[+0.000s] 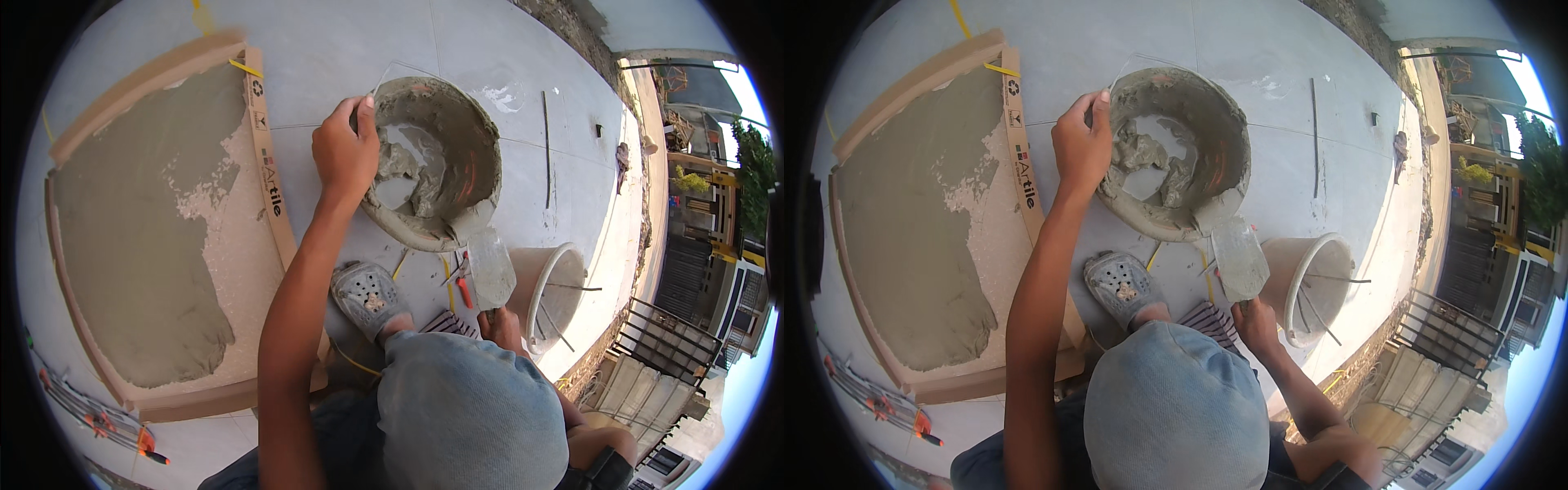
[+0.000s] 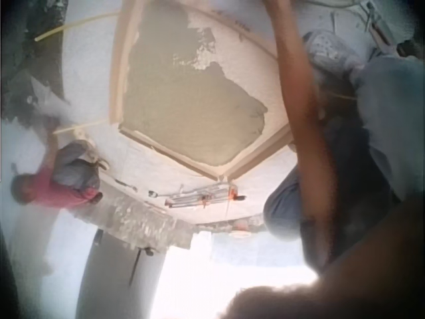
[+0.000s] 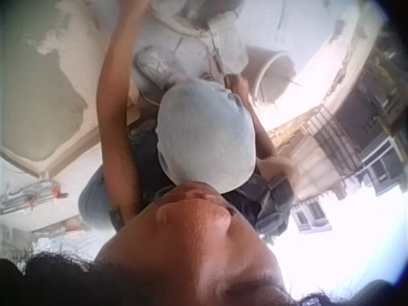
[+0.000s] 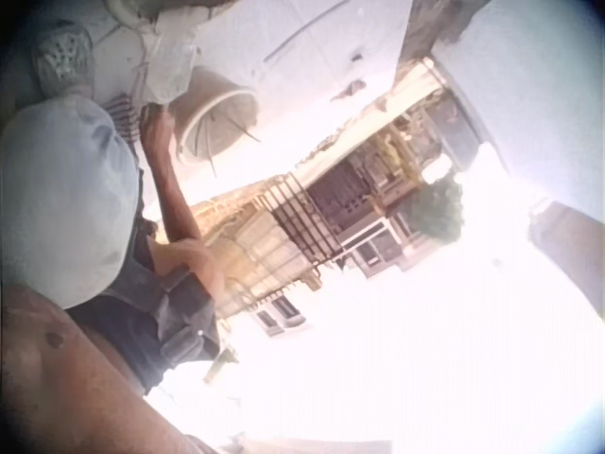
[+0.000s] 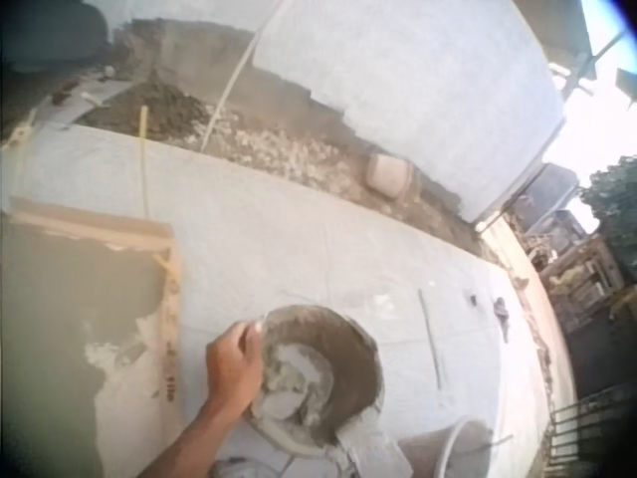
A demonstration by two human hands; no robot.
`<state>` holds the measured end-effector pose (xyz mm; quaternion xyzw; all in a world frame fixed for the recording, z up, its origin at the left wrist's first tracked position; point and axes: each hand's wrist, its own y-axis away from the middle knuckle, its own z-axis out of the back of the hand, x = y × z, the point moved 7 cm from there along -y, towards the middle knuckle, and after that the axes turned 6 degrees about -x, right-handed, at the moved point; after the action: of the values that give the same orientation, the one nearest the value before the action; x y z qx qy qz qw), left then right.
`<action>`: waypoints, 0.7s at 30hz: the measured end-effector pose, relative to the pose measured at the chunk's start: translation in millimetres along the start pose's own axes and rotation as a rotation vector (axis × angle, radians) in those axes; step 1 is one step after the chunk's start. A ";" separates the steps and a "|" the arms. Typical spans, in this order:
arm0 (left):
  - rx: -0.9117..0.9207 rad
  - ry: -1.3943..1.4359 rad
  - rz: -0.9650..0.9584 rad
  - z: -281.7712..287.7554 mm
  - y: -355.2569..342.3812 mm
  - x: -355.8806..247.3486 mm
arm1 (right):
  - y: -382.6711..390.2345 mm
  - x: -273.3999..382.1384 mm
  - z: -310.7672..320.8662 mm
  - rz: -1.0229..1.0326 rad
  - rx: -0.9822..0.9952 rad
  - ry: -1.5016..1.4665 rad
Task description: The person mixes cement with a hoe, then scoops it into a bucket. They spread the cement onto a large tile using a trowel, covering the surface evenly.
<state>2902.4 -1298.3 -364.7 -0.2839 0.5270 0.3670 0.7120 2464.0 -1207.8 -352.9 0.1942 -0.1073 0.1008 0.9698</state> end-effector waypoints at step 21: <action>0.106 0.024 0.103 -4.6 1.1 -0.2 | -98.7 79.4 35.0 -0.004 0.026 -0.614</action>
<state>2898.9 -1301.3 -365.9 -0.2225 0.5679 0.3716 0.6999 2557.4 -1298.8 -336.8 0.2281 -0.3935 0.0368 0.8898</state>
